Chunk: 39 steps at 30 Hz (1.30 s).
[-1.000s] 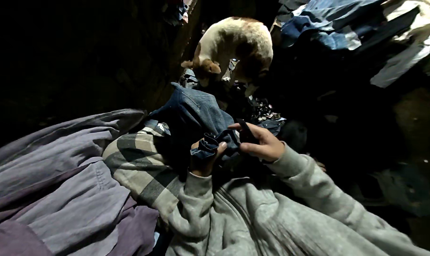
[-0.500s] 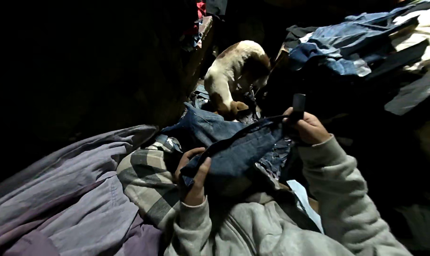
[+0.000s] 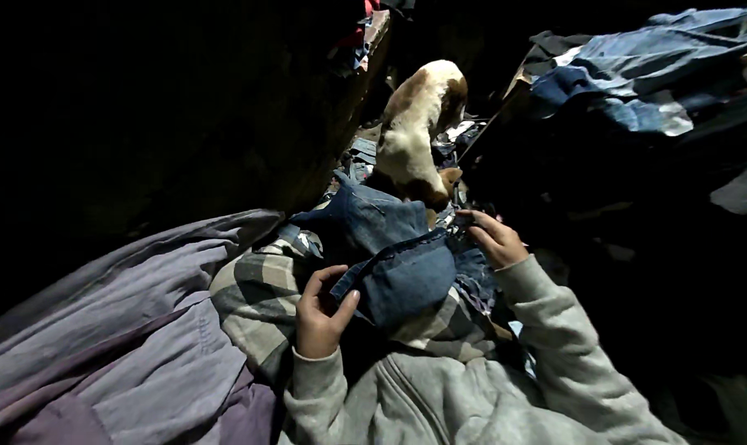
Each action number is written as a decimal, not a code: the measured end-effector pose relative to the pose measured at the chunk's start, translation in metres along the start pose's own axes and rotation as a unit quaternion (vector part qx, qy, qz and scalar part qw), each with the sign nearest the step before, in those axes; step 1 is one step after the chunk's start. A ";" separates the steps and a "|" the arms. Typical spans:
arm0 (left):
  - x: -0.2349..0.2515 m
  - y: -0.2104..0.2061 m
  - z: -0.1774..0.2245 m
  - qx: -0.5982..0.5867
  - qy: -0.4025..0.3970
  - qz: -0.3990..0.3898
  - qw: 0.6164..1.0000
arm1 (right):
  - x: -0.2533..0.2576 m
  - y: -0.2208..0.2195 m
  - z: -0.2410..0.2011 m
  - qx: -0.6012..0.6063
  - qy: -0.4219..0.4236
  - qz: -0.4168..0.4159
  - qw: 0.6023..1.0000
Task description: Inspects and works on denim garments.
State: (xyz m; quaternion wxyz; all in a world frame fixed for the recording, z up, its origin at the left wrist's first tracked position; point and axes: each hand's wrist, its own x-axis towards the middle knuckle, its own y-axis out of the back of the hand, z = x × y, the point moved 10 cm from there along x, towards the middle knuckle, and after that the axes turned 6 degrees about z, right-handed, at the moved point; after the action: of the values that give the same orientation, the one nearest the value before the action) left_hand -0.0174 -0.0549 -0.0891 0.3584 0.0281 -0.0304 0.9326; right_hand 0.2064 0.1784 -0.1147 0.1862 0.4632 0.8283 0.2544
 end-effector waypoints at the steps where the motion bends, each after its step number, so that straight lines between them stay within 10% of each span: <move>1: -0.001 0.001 0.002 0.043 -0.024 -0.026 0.998 | -0.001 -0.004 -0.011 0.011 0.021 -0.001 1.000; 9: 0.000 0.016 0.019 0.127 -0.142 0.073 0.979 | -0.016 -0.040 -0.066 -0.032 0.091 -0.053 0.994; 21: -0.010 0.005 0.004 -0.144 0.152 0.123 0.970 | -0.035 -0.083 -0.105 0.029 0.182 -0.104 0.977; 39: -0.020 -0.006 0.060 -0.067 -0.016 0.055 0.996 | -0.089 -0.064 -0.171 0.064 0.357 -0.106 0.926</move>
State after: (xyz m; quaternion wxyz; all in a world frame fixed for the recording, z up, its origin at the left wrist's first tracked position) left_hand 0.0032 -0.0687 -0.0306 0.3070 0.0176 -0.1004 0.9462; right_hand 0.1145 0.0310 -0.0090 -0.1259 0.2621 0.8989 0.3277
